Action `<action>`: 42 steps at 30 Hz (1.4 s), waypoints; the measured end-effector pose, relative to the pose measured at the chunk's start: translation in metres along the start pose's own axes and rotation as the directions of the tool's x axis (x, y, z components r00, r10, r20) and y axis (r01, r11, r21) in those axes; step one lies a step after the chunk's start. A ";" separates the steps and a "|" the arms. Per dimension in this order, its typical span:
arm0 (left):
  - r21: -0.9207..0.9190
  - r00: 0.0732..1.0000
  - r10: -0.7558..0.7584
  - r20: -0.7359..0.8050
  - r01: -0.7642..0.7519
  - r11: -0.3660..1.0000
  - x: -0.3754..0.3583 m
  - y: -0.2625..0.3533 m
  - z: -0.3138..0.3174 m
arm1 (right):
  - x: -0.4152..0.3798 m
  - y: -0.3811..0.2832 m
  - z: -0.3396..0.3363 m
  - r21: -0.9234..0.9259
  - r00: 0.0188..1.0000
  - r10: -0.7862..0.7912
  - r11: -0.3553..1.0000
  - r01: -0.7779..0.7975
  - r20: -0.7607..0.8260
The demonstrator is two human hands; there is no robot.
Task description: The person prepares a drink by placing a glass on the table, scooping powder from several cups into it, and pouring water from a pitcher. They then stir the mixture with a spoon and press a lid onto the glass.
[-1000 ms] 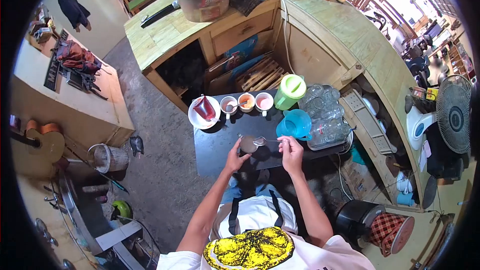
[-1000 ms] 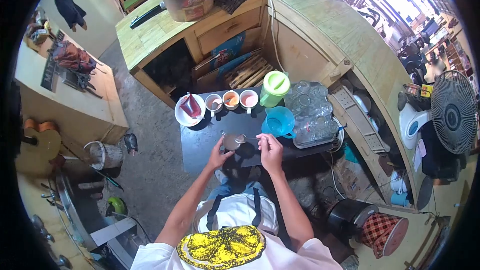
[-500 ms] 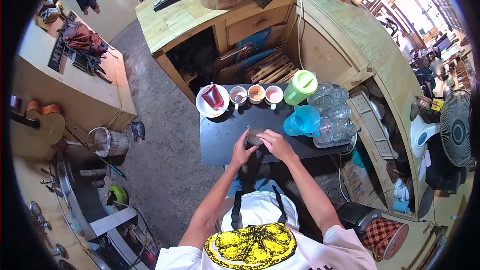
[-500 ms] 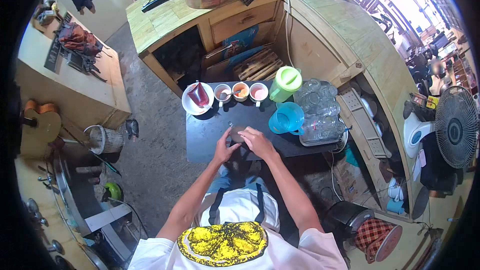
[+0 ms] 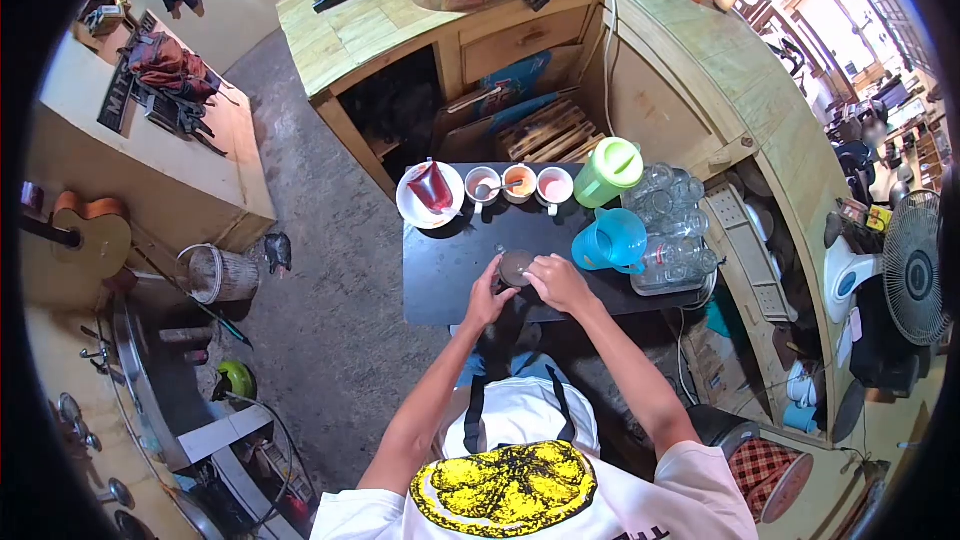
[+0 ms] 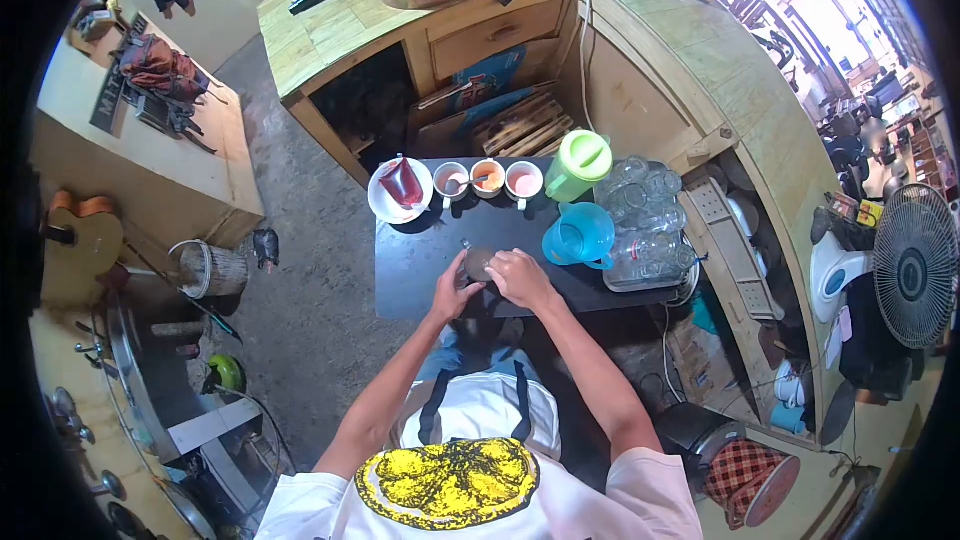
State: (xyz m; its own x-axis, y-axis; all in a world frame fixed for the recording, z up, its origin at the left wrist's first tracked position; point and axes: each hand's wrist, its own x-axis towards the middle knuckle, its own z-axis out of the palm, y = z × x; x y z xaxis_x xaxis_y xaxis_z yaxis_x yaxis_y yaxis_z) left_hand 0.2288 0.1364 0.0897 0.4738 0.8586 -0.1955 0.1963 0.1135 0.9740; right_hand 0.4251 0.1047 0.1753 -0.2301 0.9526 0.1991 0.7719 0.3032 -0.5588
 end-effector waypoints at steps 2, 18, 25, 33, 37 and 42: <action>-0.020 1.000 -0.002 0.010 0.002 1.000 0.000 -0.002 -0.001 | 0.003 0.001 0.005 0.015 1.000 0.012 1.000 -0.011 -0.013; -0.020 1.000 -0.008 0.016 0.008 1.000 -0.002 0.003 -0.006 | 0.006 -0.005 -0.001 -0.067 0.995 0.042 0.997 -0.036 0.086; -0.030 1.000 0.008 0.018 -0.007 1.000 -0.001 -0.004 -0.006 | 0.013 -0.002 0.009 -0.099 0.998 0.050 0.994 -0.046 0.031; 0.090 0.996 -0.075 0.051 0.070 0.993 -0.003 0.009 -0.014 | 0.011 0.003 -0.004 -0.188 0.993 0.110 0.977 -0.100 0.045; 0.159 0.988 -0.116 0.098 0.099 0.982 -0.003 -0.002 -0.020 | 0.006 -0.003 -0.009 -0.174 0.990 0.120 0.979 -0.105 0.081; 0.071 0.988 -0.128 0.091 0.122 0.990 -0.007 -0.003 -0.015 | 0.002 -0.001 0.007 -0.052 0.989 0.114 0.993 -0.109 0.100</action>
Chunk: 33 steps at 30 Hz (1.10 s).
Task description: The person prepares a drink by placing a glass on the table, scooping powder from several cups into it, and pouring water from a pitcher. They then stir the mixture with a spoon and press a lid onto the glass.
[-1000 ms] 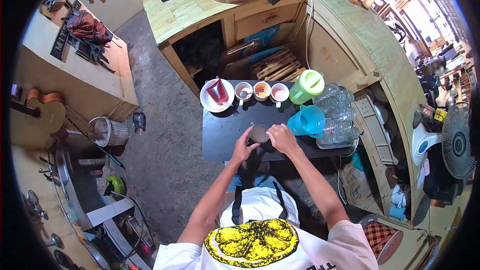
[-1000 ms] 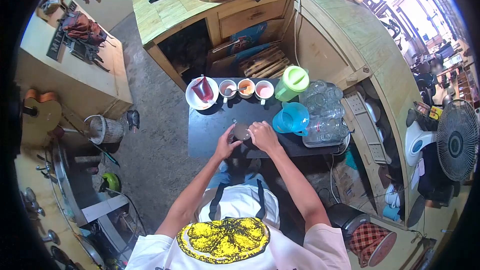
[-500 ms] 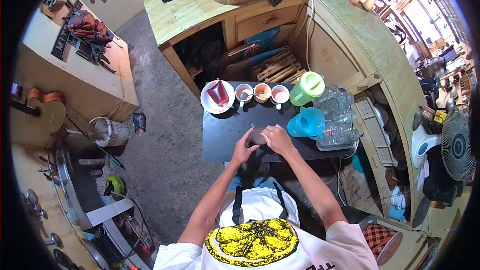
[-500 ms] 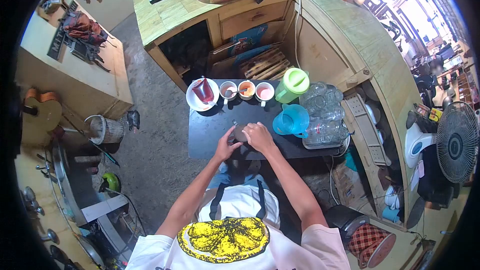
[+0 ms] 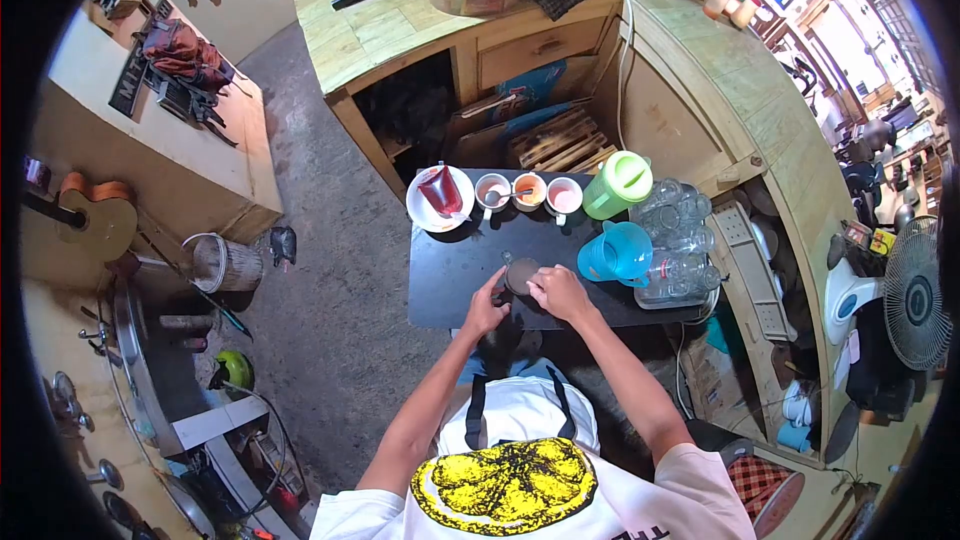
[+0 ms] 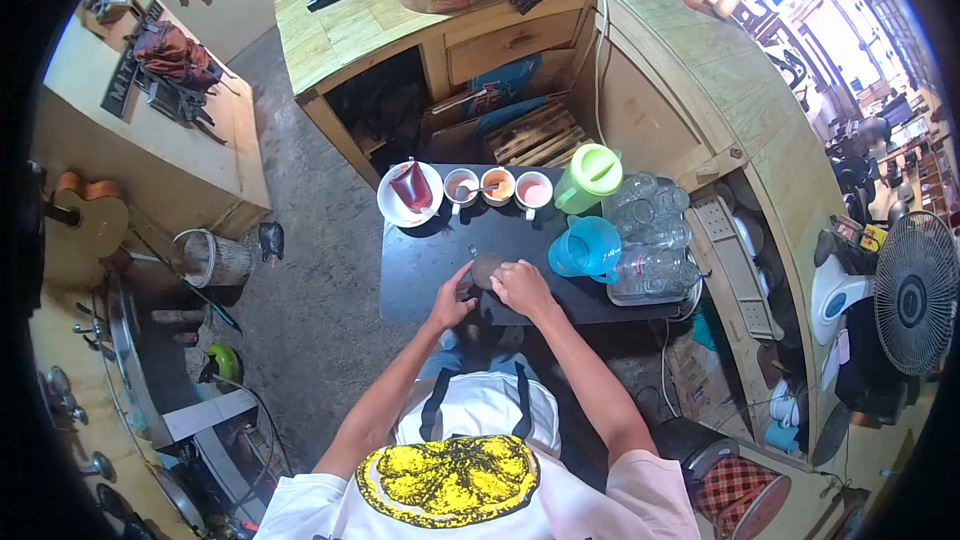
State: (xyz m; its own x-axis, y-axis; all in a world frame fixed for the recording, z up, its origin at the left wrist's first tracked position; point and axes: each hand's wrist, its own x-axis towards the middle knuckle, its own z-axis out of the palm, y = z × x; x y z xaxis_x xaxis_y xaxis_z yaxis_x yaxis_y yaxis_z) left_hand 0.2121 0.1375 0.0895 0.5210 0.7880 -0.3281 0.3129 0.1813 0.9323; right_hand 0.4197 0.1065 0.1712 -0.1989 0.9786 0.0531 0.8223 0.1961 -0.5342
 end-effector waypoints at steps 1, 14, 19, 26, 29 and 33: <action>-0.038 1.000 -0.006 -0.002 0.005 0.999 0.000 -0.002 0.001 | 0.000 -0.001 0.002 0.025 1.000 0.001 1.000 -0.001 -0.003; 0.032 1.000 0.006 -0.004 -0.006 0.999 0.000 -0.002 -0.001 | 0.014 0.003 -0.006 -0.055 0.996 0.044 0.997 -0.048 -0.082; 0.072 1.000 0.004 -0.007 -0.003 0.997 -0.001 0.001 -0.001 | 0.010 0.005 -0.013 -0.090 0.998 0.043 0.995 -0.048 -0.054; 0.062 0.999 0.035 -0.028 -0.033 0.998 -0.003 0.000 0.004 | 0.003 0.006 0.003 0.012 0.999 0.003 1.000 -0.002 -0.051; 0.073 0.999 0.043 -0.029 -0.041 0.996 -0.002 0.000 0.004 | 0.008 0.000 0.002 0.075 0.996 0.020 0.997 -0.013 -0.084; 0.054 1.000 0.021 -0.013 -0.020 0.998 0.000 -0.001 0.003 | 0.019 0.003 0.002 0.070 0.993 0.004 0.998 0.005 -0.116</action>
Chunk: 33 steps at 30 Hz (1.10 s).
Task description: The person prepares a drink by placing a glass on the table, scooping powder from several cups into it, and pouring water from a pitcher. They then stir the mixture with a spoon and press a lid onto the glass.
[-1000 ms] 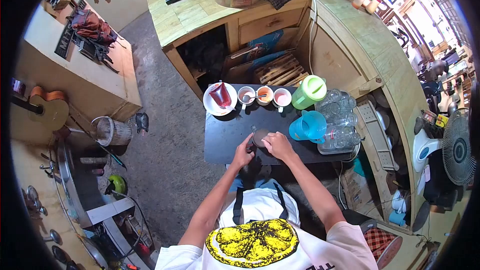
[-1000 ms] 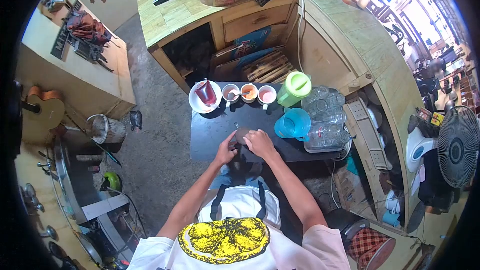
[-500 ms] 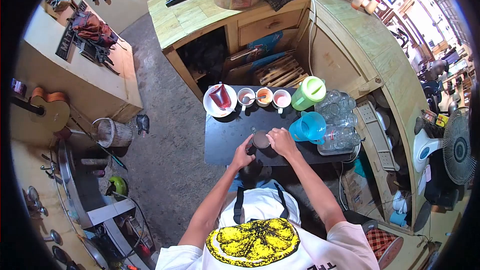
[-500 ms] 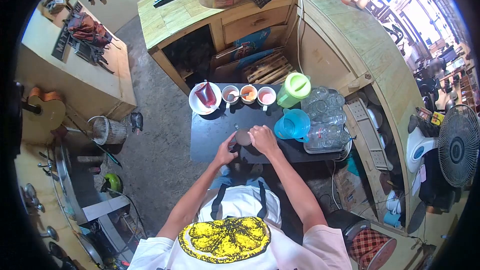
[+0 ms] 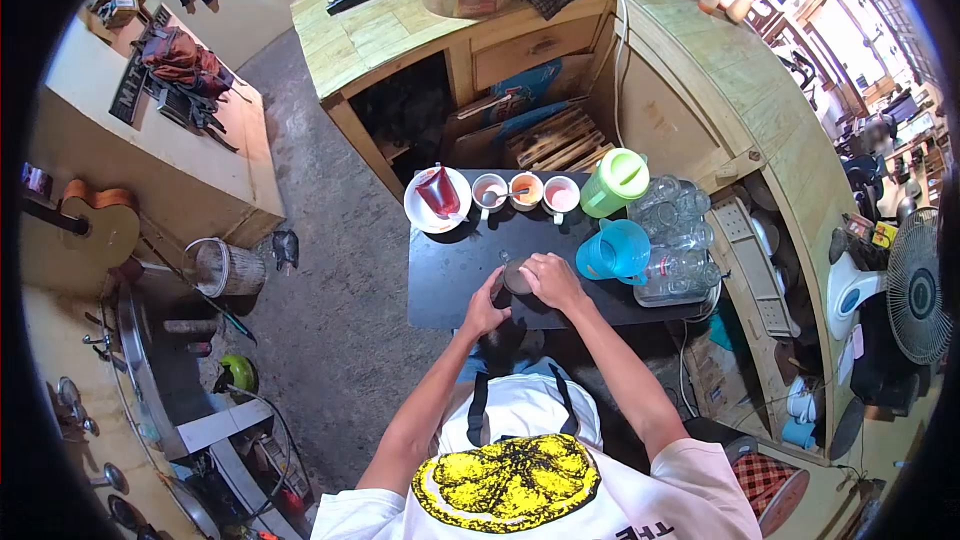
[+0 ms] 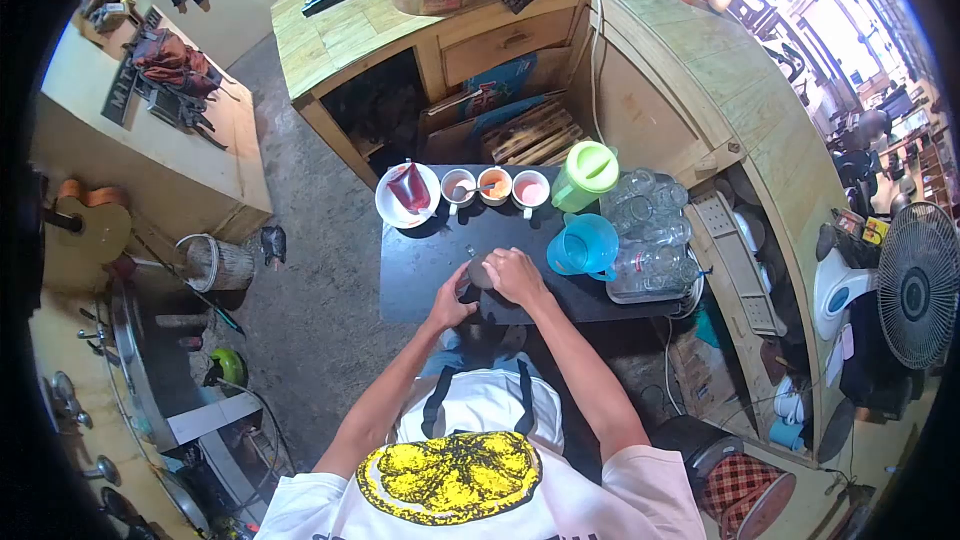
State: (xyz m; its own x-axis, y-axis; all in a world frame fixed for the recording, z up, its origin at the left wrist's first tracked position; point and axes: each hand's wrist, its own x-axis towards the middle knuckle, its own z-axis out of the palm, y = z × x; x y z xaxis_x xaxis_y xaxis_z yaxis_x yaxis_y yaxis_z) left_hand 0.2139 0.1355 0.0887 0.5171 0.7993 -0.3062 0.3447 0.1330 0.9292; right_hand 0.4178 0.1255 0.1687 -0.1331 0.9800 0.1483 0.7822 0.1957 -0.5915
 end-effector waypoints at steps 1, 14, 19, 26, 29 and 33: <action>-0.012 1.000 -0.003 0.007 0.004 1.000 0.000 0.001 -0.001 | 0.002 0.001 0.001 -0.008 1.000 -0.007 1.000 0.007 -0.010; 0.139 0.984 0.103 -0.147 -0.082 0.987 0.021 0.019 0.007 | -0.008 0.000 -0.017 -0.139 0.994 -0.031 0.989 0.045 0.102; 0.215 0.955 0.137 -0.263 -0.080 0.973 0.017 0.020 0.016 | -0.001 0.000 -0.006 -0.063 0.995 -0.101 0.993 0.102 0.028; 0.046 0.960 0.039 -0.279 -0.027 0.999 0.009 0.031 0.013 | -0.001 0.009 -0.013 -0.205 0.998 -0.050 0.977 0.059 0.048; 0.044 0.976 0.019 -0.218 -0.010 0.999 0.015 0.018 -0.010 | -0.006 0.011 -0.013 -0.170 0.997 -0.057 0.983 0.064 0.045; 0.374 0.908 0.410 -0.088 -0.352 0.858 0.034 0.031 -0.026 | -0.009 0.006 -0.016 -0.074 0.997 -0.034 0.996 0.039 0.070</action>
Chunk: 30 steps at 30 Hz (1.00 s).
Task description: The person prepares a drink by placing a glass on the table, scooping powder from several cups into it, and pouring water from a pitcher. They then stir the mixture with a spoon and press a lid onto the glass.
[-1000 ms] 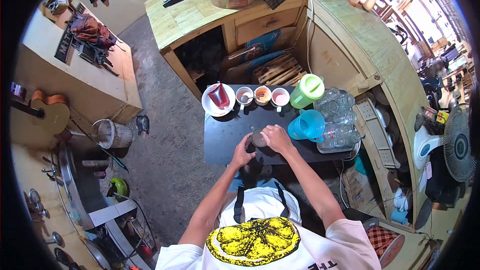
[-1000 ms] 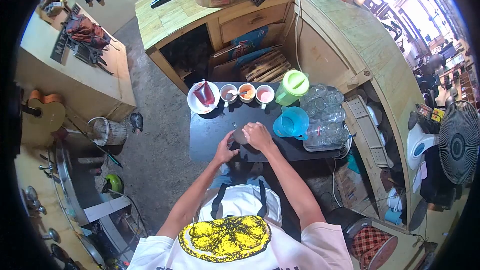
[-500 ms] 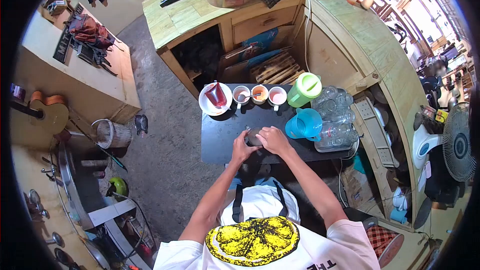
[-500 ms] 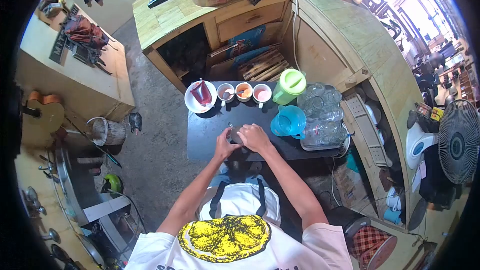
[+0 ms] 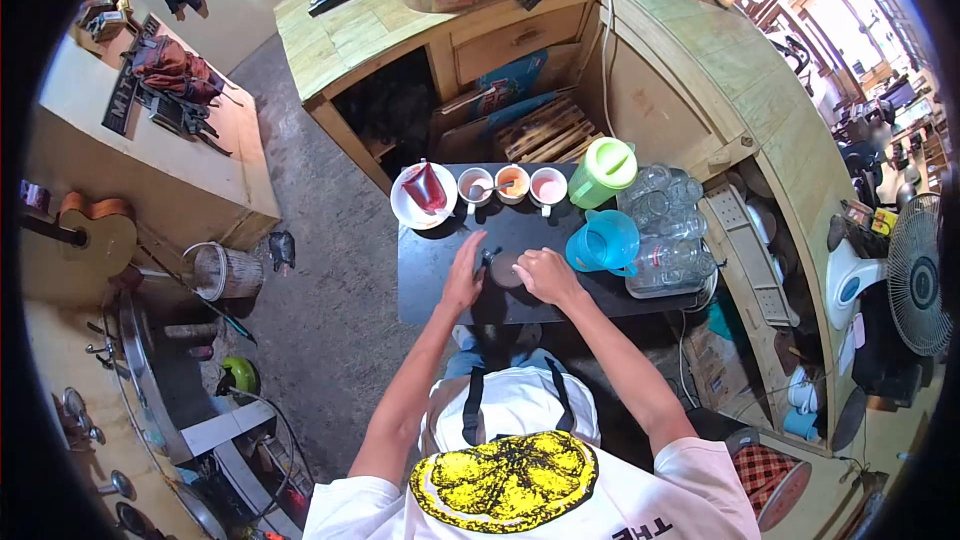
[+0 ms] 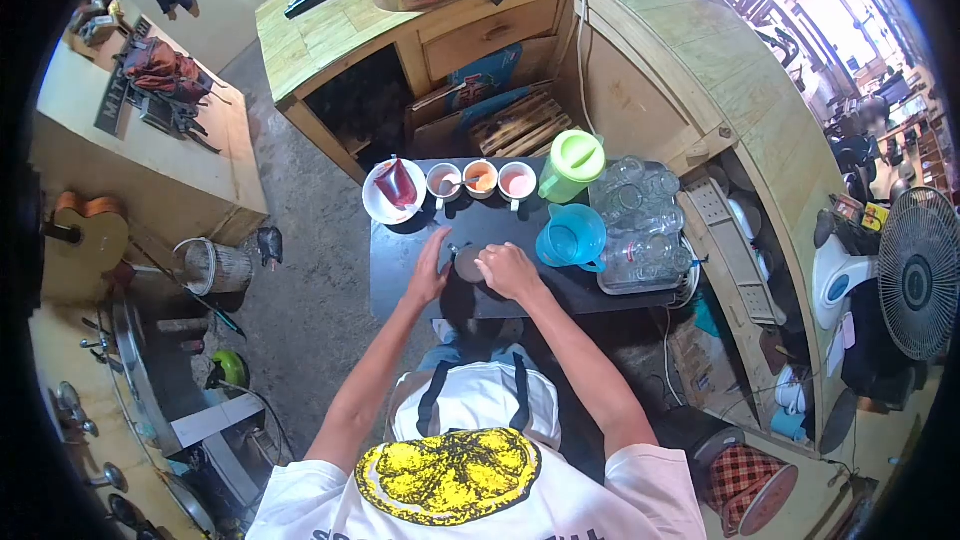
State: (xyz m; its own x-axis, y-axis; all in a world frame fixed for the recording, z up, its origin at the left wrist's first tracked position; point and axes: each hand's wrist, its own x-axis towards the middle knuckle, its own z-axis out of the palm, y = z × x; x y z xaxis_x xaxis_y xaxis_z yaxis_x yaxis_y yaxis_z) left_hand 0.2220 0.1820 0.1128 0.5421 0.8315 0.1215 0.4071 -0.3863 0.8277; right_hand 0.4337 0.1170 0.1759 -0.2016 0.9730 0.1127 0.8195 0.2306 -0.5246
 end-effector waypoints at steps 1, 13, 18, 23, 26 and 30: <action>0.007 0.997 0.057 0.054 -0.058 0.998 0.007 0.002 -0.004 | 0.001 -0.001 0.000 0.031 1.000 0.001 1.000 -0.001 -0.007; 0.008 0.996 -0.055 0.072 0.054 0.998 -0.008 -0.017 -0.001 | 0.001 0.004 -0.002 -0.100 0.999 0.026 0.995 -0.028 -0.027; -0.024 0.992 -0.108 0.067 0.110 0.994 -0.022 -0.006 0.002 | -0.005 0.006 0.006 0.025 1.000 0.009 1.000 -0.009 -0.004; -0.042 0.989 -0.137 0.062 0.140 0.989 -0.029 -0.011 0.006 | -0.001 0.005 0.014 0.046 1.000 -0.016 0.999 0.017 -0.024; -0.086 0.981 -0.181 0.069 0.186 0.979 -0.031 -0.007 0.006 | 0.005 0.000 0.006 0.011 1.000 0.012 1.000 -0.011 -0.020; -0.115 0.979 -0.193 0.066 0.200 0.973 -0.033 -0.005 0.006 | 0.007 0.004 0.001 -0.072 1.000 0.015 0.997 -0.017 -0.015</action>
State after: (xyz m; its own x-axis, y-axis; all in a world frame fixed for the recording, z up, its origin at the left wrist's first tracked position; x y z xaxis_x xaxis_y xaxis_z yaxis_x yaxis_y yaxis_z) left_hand 0.2068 0.1543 0.1009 0.5008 0.8621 -0.0773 0.4197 -0.1637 0.8928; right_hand 0.4344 0.1248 0.1737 -0.1807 0.9765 0.1173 0.8591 0.2148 -0.4645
